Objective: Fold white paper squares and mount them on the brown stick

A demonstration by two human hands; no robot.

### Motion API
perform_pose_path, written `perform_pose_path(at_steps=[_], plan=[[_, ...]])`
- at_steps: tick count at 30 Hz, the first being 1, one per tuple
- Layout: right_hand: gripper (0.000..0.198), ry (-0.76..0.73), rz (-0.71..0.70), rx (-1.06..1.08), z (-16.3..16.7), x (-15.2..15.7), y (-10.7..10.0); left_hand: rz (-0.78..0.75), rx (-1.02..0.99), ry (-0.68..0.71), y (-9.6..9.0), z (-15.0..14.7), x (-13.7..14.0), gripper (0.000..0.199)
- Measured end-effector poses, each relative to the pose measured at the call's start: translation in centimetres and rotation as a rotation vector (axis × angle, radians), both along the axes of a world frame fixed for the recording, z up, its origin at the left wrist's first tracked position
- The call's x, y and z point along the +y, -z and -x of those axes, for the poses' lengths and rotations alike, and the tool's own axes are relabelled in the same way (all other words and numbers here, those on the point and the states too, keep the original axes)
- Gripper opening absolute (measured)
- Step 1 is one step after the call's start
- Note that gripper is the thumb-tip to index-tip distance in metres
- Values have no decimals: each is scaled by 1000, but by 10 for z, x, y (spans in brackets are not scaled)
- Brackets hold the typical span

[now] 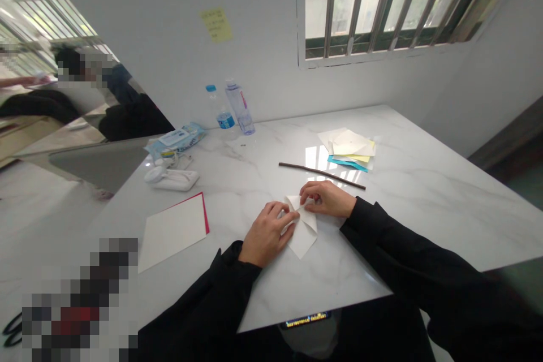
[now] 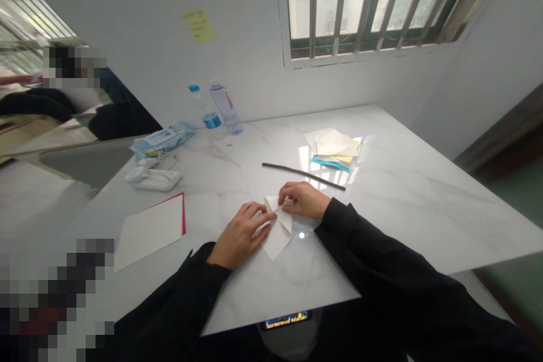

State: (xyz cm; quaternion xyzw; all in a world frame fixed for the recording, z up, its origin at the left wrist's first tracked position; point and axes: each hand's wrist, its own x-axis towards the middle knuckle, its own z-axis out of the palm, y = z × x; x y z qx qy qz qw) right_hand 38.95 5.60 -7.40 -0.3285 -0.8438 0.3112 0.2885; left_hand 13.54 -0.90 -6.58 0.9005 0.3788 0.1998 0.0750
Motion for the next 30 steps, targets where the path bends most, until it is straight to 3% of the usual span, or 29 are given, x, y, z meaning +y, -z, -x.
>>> perform_pose_path(at_steps=[14, 21, 30], plan=[[20, -35, 4, -37, 0, 3, 2, 17, -57, -22, 2, 1, 0, 20], [19, -32, 12, -61, 0, 3, 2, 51, -112, -57, 4, 3, 2, 35], [19, -24, 9, -67, 1, 1, -3, 15, -98, -37, 9, 4, 5, 30]])
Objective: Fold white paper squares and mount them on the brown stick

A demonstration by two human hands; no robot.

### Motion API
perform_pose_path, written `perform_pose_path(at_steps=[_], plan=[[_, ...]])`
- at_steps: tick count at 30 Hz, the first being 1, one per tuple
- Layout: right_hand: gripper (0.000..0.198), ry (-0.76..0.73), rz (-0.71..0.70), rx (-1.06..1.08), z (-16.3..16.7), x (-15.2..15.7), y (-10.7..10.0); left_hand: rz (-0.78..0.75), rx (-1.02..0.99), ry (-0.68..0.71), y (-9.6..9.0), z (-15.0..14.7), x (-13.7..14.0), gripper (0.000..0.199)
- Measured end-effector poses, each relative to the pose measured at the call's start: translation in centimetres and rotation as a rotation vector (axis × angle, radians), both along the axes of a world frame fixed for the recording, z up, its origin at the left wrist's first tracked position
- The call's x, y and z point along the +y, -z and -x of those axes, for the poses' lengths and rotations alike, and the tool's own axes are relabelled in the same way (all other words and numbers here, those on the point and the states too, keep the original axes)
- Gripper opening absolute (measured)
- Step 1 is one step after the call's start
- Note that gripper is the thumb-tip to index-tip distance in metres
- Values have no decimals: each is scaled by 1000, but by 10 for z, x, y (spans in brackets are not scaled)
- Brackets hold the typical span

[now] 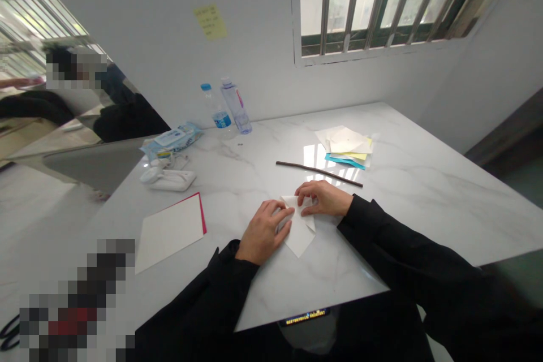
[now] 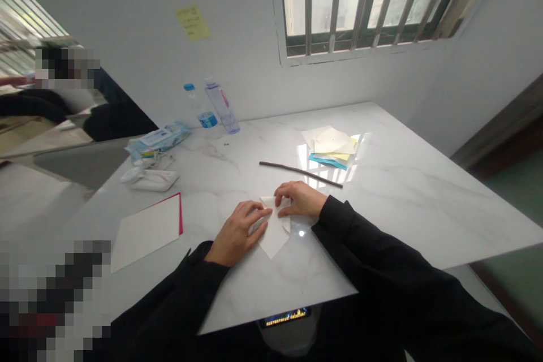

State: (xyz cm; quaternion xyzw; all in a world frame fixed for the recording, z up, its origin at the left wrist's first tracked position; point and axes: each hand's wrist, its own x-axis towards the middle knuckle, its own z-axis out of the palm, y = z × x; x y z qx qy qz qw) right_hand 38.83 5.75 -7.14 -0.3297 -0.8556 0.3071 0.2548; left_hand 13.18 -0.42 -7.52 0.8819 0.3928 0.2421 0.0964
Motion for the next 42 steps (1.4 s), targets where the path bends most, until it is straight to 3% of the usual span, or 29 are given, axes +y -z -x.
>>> perform_pose_path(at_steps=[12, 24, 30, 36, 42], plan=[[37, -11, -29, -48, -1, 0, -1, 9, -34, 9, 0, 2, 1, 26], [27, -9, 6, -70, -1, 1, -1, 33, -24, 17, 0, 2, 1, 24], [28, -2, -2, -79, -1, 2, 0, 58, -51, 11, -1, 2, 2, 33], [30, 2, 7, -73, -1, 1, 0, 71, -70, -26, 1, 4, 1, 17], [31, 4, 13, -78, -1, 1, 0, 56, -91, -25, 2, 6, 2, 20]])
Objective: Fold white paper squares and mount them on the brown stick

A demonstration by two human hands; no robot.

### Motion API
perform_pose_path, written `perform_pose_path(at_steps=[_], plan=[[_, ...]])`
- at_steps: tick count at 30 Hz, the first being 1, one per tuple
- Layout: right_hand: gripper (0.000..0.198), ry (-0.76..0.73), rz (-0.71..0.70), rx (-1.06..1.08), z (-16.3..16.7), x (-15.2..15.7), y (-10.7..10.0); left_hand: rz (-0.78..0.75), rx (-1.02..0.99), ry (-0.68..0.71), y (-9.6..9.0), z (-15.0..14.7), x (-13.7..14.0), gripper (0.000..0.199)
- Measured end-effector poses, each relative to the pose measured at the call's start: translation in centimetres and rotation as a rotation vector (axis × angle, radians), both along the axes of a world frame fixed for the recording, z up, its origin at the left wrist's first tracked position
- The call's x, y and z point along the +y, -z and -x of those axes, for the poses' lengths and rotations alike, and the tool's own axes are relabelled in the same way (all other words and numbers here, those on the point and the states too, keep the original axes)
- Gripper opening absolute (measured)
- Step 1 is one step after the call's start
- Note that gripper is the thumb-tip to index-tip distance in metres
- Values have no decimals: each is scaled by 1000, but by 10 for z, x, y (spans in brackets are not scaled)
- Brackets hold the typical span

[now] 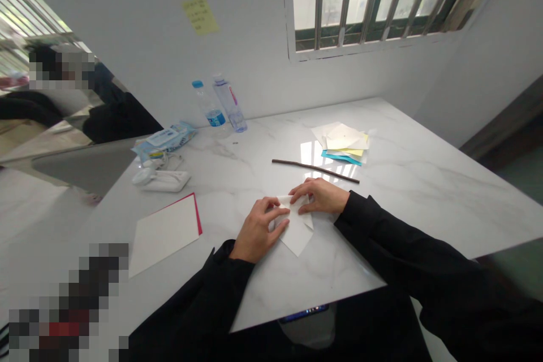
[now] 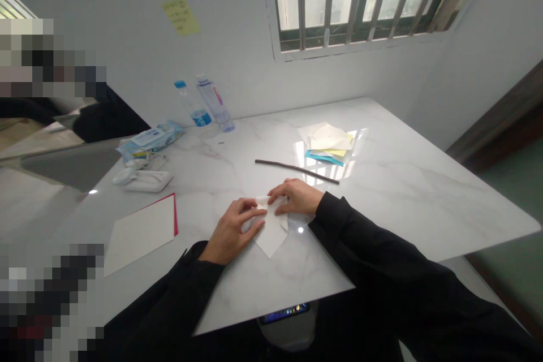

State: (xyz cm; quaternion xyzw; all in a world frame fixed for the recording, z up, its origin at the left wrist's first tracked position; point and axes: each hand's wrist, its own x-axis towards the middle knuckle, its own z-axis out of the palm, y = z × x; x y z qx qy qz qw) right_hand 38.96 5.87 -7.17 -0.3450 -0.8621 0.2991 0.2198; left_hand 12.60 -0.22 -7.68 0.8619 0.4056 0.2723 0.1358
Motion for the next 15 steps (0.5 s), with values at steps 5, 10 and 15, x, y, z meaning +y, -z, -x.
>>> perform_pose_path(at_steps=[5, 10, 15], plan=[[32, 2, 11, 4, 0, -1, -2, 7, -38, 3, 0, 1, 0, 24], [32, 6, 17, 6, 0, 0, -1, 28, -95, -72, -3, -1, -2, 12], [29, -4, -2, -5, 0, 1, 0, 15, -64, -70, -5, -2, -2, 7]])
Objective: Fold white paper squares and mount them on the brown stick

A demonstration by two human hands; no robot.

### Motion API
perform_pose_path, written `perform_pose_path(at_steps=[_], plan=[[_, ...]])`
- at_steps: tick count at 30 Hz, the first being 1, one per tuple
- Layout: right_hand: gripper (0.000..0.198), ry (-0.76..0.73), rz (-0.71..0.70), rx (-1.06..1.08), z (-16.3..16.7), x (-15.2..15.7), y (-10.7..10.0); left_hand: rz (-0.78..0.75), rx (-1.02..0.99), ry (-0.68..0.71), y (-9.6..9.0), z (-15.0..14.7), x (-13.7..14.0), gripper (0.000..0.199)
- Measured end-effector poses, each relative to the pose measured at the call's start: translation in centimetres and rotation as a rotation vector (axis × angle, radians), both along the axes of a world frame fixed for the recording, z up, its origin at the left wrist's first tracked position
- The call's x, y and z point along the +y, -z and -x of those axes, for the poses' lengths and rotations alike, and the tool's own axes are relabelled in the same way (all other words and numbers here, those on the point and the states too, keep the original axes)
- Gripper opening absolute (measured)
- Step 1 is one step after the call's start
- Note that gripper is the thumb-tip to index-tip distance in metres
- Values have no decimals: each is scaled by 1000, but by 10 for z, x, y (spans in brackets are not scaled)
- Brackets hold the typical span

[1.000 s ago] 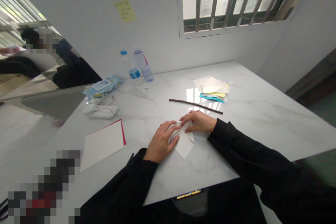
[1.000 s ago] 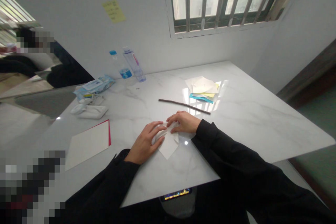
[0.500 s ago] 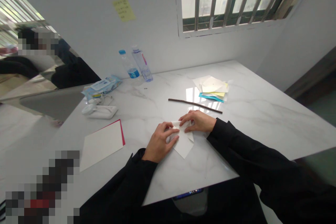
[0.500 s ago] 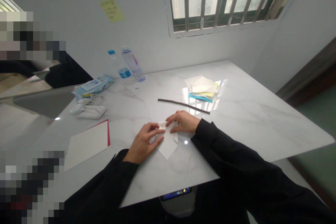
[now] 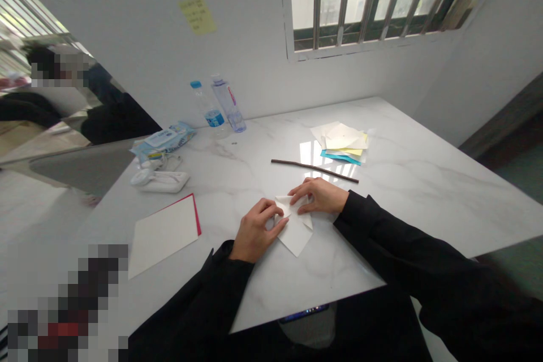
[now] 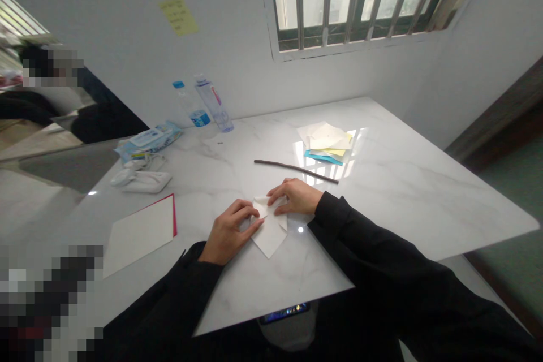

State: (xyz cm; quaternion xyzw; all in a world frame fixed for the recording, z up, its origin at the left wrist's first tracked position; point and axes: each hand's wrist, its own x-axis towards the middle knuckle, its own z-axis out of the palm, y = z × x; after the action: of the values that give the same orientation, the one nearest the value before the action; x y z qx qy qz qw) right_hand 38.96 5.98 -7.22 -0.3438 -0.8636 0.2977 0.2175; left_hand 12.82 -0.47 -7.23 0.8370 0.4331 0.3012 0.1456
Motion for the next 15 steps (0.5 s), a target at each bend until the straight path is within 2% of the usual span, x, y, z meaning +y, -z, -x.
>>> perform_pose_path(at_steps=[6, 15], plan=[[29, -3, -8, 2, -1, 0, 1, -9, 17, 20, 1, 0, 0, 6], [28, -8, -24, -8, 0, 1, 2, -26, -10, -37, 0, -2, 0, 10]])
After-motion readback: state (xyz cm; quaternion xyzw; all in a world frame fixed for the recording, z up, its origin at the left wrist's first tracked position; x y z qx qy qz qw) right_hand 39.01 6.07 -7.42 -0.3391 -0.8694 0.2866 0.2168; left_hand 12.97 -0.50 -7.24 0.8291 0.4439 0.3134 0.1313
